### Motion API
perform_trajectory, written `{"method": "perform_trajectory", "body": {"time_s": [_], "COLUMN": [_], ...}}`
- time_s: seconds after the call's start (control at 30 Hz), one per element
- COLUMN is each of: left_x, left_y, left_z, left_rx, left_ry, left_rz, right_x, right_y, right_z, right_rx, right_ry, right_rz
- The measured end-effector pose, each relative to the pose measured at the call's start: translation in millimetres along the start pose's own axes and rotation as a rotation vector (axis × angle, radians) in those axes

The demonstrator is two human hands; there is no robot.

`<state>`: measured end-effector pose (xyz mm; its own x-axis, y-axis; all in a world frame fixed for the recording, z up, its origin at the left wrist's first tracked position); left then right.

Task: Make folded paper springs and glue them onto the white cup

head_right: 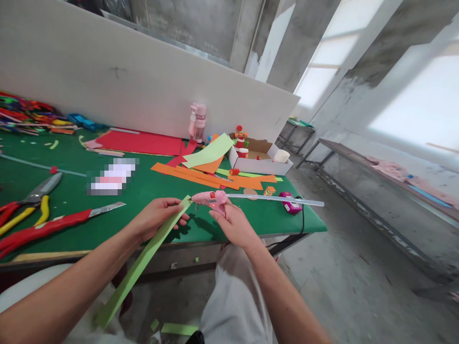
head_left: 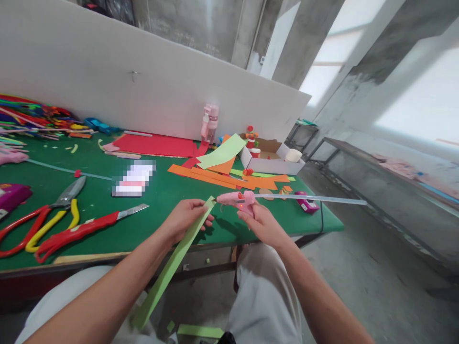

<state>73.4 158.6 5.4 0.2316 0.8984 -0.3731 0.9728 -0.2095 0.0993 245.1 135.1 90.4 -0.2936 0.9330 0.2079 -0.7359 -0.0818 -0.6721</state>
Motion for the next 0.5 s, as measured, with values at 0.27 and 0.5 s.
{"method": "perform_trajectory", "body": {"time_s": [0.27, 0.5], "left_x": [1.0, 3.9], "left_y": [0.1, -0.3], "left_z": [0.7, 2.1], "left_rx": [0.006, 0.021], "left_ry": [0.000, 0.008], "left_rz": [0.010, 0.023], "right_x": [0.1, -1.3], "right_y": [-0.3, 0.7], "right_z": [-2.0, -0.1], "right_rx": [-0.017, -0.012], "right_ry": [0.008, -0.014], "right_rz": [0.004, 0.005]}}
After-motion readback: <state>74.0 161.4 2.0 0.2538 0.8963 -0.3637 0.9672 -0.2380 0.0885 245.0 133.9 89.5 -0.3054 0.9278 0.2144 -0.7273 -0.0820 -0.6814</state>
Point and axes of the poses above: each hand's wrist, its own x-axis towards the middle knuckle, its own y-axis out of the palm, z = x × y, the point moved 10 cm from there along x, towards the middle knuckle, and after that the axes turned 4 degrees about x, right-handed, at the moved point
